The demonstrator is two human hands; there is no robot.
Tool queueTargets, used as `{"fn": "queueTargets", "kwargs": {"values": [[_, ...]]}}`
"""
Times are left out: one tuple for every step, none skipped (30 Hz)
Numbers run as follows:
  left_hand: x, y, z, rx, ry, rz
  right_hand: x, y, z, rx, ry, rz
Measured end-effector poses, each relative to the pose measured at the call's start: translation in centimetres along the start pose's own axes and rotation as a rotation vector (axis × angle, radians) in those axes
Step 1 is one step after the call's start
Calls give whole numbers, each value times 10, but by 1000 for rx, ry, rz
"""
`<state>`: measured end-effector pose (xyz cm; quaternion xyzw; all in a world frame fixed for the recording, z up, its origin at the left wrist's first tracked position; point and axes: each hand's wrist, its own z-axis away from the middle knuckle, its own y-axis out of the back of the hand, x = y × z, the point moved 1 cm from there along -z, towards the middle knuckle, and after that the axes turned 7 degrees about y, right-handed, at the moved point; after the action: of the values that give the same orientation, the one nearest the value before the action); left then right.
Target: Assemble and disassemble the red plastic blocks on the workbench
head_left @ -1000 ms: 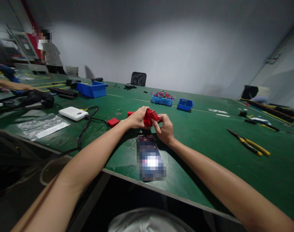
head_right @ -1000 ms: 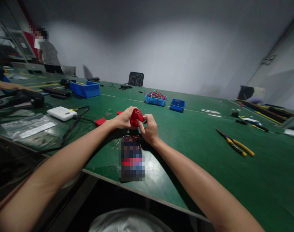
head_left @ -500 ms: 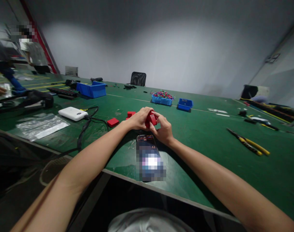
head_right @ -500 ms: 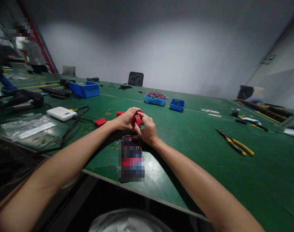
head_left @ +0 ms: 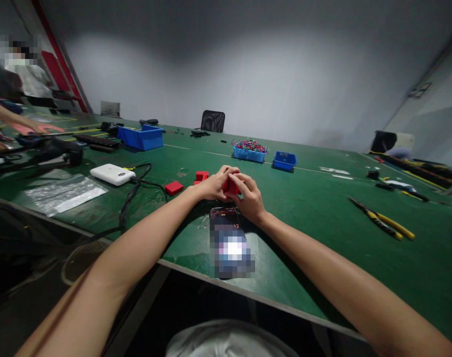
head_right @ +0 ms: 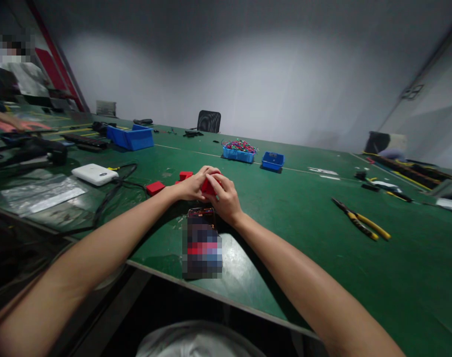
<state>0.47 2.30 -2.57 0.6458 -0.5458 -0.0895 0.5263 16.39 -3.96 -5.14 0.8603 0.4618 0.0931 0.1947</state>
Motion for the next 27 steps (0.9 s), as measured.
{"fn": "queueTargets", "kwargs": {"values": [[1,0,0,-1,0,-1,1,0,0,-4,19,13],[1,0,0,0,-1,-1,1,-1,0,-12,28,23],[1,0,0,0,-1,-2,1,-1,0,-22,23,28],[1,0,0,2,0,0,1,-2,-1,-30,5,31],[0,0,0,3,2,5,1,-2,-1,-29,-24,34],[-1,1,0,7,8,14,1,-2,-2,-23,-57,35],[-1,1,1,10,17,25,1,-1,-3,-15,-86,33],[-2,2,1,11,30,34,1,-1,-3,-8,-107,28],[-3,3,2,12,44,40,2,0,-3,-8,-118,25],[-4,4,2,9,56,40,4,0,-2,-18,-121,25],[-4,4,3,4,63,35,6,0,-1,-35,-116,28],[-4,5,3,0,64,29,8,1,0,-58,-105,35],[-4,5,3,-4,62,24,9,1,2,-77,-94,49],[-4,6,3,-5,59,23,11,1,3,-93,-86,69],[-4,6,3,-3,57,27,12,0,4,-102,-79,95],[-4,6,3,0,58,34,12,0,5,-105,-75,122],[-4,6,4,2,60,43,12,0,6,-105,-73,147],[-3,6,4,5,63,51,12,-1,6,-106,-73,165],[-3,6,4,6,65,56,11,-1,5,-110,-73,175],[-3,5,4,6,66,58,10,-1,5,-117,-73,179],[-2,5,4,4,67,56,9,-1,4,-123,-72,181],[-2,5,4,2,66,53,8,-1,4,-129,-72,183],[-2,5,4,0,65,49,7,0,3,-136,-72,185],[-3,5,4,-2,64,47,6,0,2,-144,-70,185],[-3,5,4,-1,63,45,6,1,1,-152,-68,184],[-3,5,4,2,64,45,6,2,1,-161,-65,181],[-3,5,4,6,67,45,7,3,0,-170,-64,176]]}}
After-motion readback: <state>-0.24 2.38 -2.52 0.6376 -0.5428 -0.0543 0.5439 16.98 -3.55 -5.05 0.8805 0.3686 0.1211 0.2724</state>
